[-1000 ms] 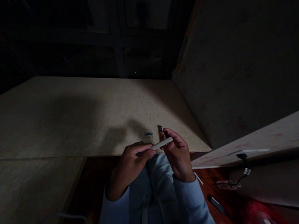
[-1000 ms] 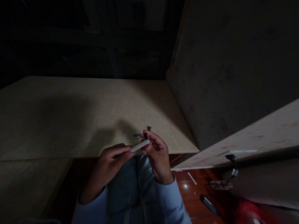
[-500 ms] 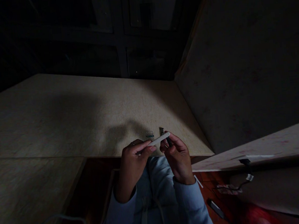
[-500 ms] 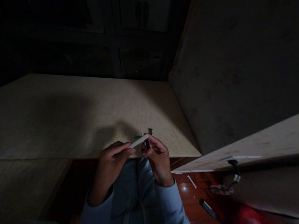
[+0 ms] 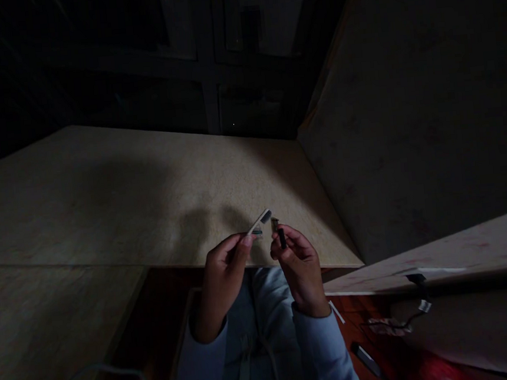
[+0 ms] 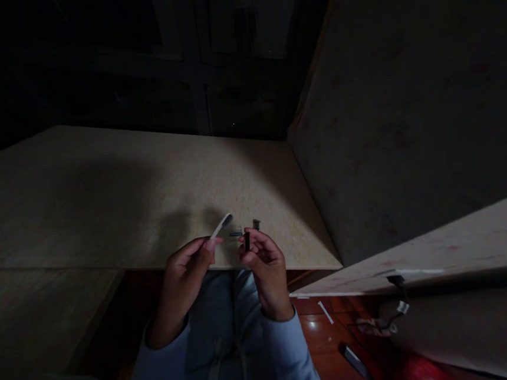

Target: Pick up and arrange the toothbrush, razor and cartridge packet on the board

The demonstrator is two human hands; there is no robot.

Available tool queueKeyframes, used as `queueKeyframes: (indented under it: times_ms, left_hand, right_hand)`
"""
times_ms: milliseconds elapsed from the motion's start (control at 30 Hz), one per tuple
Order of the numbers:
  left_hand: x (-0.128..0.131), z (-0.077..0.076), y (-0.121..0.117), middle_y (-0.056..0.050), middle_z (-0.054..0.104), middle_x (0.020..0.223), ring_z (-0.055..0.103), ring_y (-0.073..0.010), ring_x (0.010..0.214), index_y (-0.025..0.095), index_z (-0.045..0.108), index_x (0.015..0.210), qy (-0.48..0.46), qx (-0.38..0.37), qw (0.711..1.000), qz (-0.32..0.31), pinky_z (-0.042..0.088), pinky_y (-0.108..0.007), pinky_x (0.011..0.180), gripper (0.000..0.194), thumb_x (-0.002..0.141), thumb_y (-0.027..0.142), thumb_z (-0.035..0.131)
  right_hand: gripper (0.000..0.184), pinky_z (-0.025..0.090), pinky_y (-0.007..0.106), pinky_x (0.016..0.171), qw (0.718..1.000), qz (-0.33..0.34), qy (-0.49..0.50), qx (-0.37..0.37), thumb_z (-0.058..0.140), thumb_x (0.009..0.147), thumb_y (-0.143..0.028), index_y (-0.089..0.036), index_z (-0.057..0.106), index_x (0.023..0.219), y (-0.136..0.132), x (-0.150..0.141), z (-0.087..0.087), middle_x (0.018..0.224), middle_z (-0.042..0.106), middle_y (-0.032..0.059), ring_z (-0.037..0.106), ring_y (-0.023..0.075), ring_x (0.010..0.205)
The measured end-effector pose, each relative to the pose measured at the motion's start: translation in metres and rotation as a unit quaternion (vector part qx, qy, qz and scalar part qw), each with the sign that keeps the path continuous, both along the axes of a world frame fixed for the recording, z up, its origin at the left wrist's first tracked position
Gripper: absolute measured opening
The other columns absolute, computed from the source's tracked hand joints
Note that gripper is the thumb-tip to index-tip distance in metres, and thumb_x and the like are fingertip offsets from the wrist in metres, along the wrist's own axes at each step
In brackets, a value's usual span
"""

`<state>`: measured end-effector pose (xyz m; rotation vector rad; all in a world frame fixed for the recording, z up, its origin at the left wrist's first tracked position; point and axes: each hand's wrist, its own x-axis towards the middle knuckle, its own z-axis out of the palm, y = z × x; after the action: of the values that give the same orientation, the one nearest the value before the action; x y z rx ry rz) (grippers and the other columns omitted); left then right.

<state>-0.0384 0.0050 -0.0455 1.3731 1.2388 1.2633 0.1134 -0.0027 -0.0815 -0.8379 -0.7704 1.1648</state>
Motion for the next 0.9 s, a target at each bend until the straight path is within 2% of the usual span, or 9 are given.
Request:
queueKeyframes:
  times_ms: [67,233,400,467,567,767,900]
  left_hand:
    - [0.005,-0.001,-0.002,0.001,0.059,0.062,0.05,-0.011,0.057,0.015,0.076,0.09,-0.036,-0.035,0.999,-0.019,0.041,-0.022,0.054,0.043,0.089,0.055,0.062]
    - [0.017,-0.004,-0.001,-0.002,0.063,0.069,0.056,-0.0127,0.065,0.015,0.072,0.081,-0.11,-0.095,0.987,-0.07,0.044,-0.023,0.059,0.043,0.077,0.058,0.074]
    - [0.016,0.0,0.002,0.007,0.036,0.047,0.034,-0.0068,0.047,0.017,0.057,0.057,-0.127,-0.155,0.975,-0.095,0.027,-0.022,0.044,0.054,0.067,0.067,0.076]
    - [0.014,0.002,0.002,0.008,0.033,0.045,0.033,-0.0066,0.045,0.017,0.058,0.057,-0.128,-0.16,0.974,-0.101,0.026,-0.022,0.044,0.052,0.066,0.064,0.079]
    - [0.012,0.001,0.004,0.007,0.038,0.046,0.037,-0.0077,0.046,0.016,0.067,0.064,-0.131,-0.162,0.972,-0.109,0.029,-0.022,0.045,0.044,0.065,0.058,0.082]
    - [0.012,-0.012,0.006,0.007,0.039,0.05,0.033,-0.0073,0.049,0.015,0.067,0.07,-0.1,-0.111,0.987,-0.053,0.026,-0.022,0.046,0.048,0.075,0.063,0.072]
    - [0.014,-0.019,0.007,0.007,0.04,0.051,0.032,-0.0075,0.048,0.017,0.06,0.066,-0.09,-0.087,0.992,-0.018,0.025,-0.022,0.044,0.054,0.078,0.069,0.066]
  right_hand:
    - [0.046,0.052,0.028,0.072,1.0,-0.013,-0.02,-0.004,0.09,0.065,-0.033,-0.026,0.075,0.108,0.001,0.0,-0.001,0.092,0.072,0.0016,0.062,0.0145,0.078]
    - [0.041,0.051,0.028,0.071,0.995,-0.033,-0.088,0.026,0.089,0.067,-0.024,-0.026,0.072,0.104,-0.002,-0.002,0.003,0.079,0.067,-0.0024,0.06,0.0139,0.074]
    - [0.037,0.05,0.029,0.069,0.982,-0.051,-0.173,0.059,0.089,0.069,-0.025,-0.024,0.069,0.101,-0.004,-0.003,0.003,0.074,0.066,-0.0029,0.059,0.0144,0.069]
    - [0.032,0.05,0.029,0.069,0.976,-0.057,-0.197,0.068,0.087,0.072,-0.027,-0.024,0.07,0.099,-0.004,-0.002,0.0,0.074,0.067,-0.0027,0.06,0.0147,0.07]
    - [0.026,0.051,0.03,0.07,0.966,-0.074,-0.237,0.076,0.086,0.073,-0.028,-0.023,0.071,0.094,-0.003,0.001,-0.004,0.075,0.069,-0.0017,0.061,0.0155,0.07]
    - [0.01,0.054,0.032,0.073,0.952,-0.11,-0.275,0.082,0.082,0.079,-0.028,-0.023,0.077,0.086,-0.004,0.006,-0.005,0.08,0.075,0.0025,0.068,0.0185,0.076]
    - [0.005,0.056,0.034,0.077,0.957,-0.065,-0.273,0.075,0.081,0.08,-0.027,-0.025,0.08,0.085,-0.007,0.009,-0.002,0.084,0.079,0.0031,0.072,0.0203,0.08]
